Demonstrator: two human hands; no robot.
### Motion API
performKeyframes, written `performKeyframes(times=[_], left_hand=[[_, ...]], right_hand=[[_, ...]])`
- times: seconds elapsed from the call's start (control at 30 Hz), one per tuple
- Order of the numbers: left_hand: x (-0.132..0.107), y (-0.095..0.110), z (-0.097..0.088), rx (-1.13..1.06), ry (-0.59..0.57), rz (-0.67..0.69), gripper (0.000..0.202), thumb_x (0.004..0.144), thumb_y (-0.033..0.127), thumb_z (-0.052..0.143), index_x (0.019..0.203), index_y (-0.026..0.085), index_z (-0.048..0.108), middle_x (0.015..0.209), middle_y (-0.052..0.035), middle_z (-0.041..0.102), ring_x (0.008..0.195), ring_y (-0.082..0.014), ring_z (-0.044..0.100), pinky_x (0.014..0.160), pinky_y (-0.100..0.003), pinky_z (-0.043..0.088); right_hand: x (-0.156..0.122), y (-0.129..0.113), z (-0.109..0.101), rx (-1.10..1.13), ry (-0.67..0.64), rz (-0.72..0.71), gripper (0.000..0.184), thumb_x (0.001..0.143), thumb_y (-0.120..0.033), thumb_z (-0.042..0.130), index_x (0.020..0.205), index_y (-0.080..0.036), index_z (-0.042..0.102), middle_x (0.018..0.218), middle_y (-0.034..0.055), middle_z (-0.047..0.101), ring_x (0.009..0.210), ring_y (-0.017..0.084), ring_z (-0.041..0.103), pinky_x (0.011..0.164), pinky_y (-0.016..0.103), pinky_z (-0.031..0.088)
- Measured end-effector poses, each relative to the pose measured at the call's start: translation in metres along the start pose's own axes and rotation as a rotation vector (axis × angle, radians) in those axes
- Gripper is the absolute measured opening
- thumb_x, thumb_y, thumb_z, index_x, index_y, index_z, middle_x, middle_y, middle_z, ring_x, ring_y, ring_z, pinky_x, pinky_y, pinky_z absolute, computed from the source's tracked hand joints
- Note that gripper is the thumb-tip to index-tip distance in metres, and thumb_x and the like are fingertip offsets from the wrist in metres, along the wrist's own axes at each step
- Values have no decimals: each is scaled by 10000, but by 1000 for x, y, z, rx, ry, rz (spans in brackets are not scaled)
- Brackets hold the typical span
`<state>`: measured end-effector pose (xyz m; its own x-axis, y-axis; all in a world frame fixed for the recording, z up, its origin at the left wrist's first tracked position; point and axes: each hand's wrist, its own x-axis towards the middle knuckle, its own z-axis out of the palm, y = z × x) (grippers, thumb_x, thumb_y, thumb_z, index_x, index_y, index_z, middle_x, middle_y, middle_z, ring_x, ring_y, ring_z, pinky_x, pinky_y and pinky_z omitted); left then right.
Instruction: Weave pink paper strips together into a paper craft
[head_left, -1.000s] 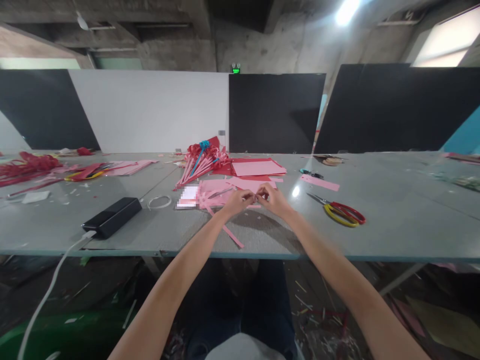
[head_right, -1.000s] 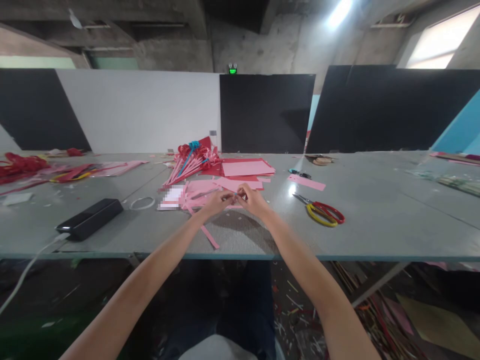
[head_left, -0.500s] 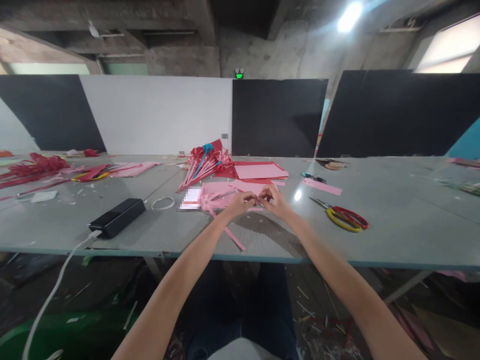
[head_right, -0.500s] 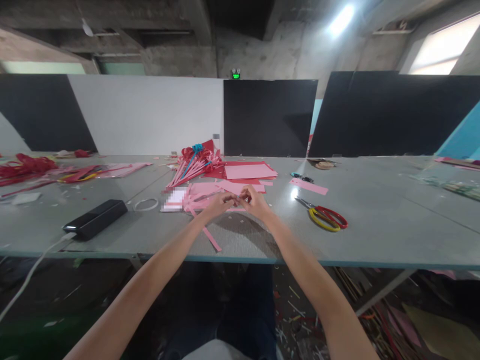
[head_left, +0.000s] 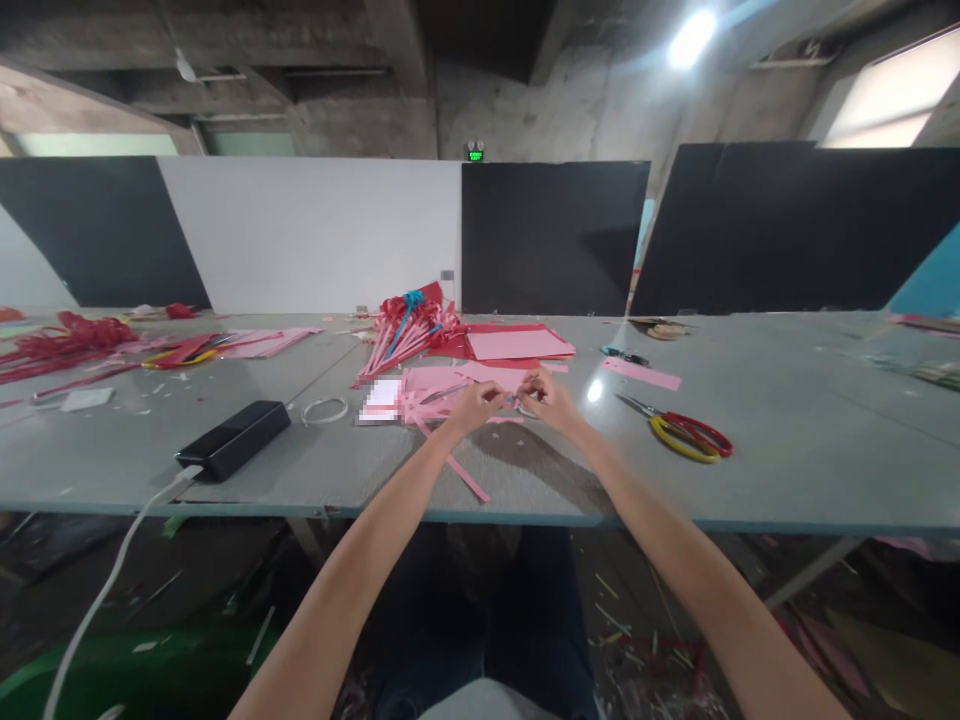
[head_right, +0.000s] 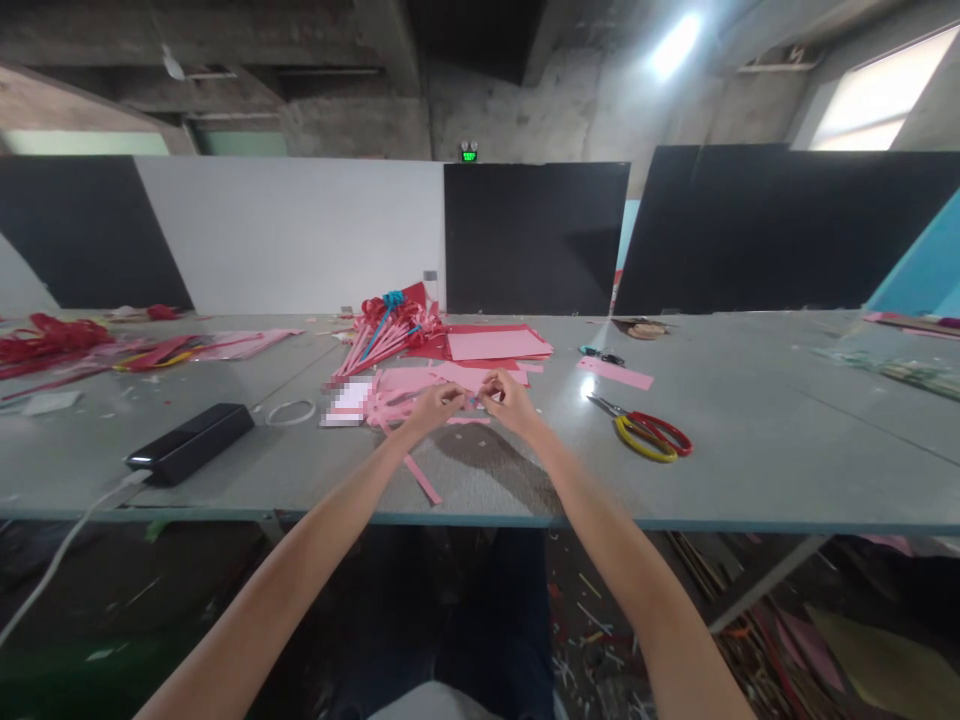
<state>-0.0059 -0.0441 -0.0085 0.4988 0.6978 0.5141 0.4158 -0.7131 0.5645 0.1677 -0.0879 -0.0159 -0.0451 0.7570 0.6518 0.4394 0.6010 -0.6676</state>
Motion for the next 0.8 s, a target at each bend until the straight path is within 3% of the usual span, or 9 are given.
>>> performKeyframes(times=[0.27, 0.4, 0.57, 0.8], left_hand=[[-3, 5, 0, 458, 91, 2, 225, 834, 284, 467, 719, 182, 632, 743, -42, 659, 650, -150, 544, 558, -242, 270], [-2, 6, -1, 391, 83, -11, 232, 850, 285, 453, 752, 185, 637, 740, -37, 664, 645, -149, 560, 566, -235, 300], [0, 1, -7, 205, 199, -30, 224, 845, 242, 433, 835, 175, 647, 826, -43, 692, 738, -158, 606, 624, -235, 375], [-2, 2, 0, 268, -6, -28, 193, 785, 310, 557, 833, 184, 695, 807, -45, 703, 707, -171, 608, 623, -251, 395]], right_hand=[[2, 8, 1, -28, 14, 51, 242, 726, -378, 583, 835, -241, 416, 687, 2, 617, 664, 195, 618, 608, 307, 439], [2, 9, 0, -82, 64, 56, 225, 715, -378, 572, 824, -237, 434, 684, -2, 610, 651, 184, 603, 599, 292, 423], [1, 6, -2, -207, 66, 14, 162, 706, -312, 550, 750, -239, 413, 677, -6, 577, 627, 171, 570, 589, 283, 406], [-3, 1, 4, -290, 3, -34, 98, 717, -264, 521, 748, -238, 431, 700, 5, 596, 643, 176, 571, 592, 290, 419]])
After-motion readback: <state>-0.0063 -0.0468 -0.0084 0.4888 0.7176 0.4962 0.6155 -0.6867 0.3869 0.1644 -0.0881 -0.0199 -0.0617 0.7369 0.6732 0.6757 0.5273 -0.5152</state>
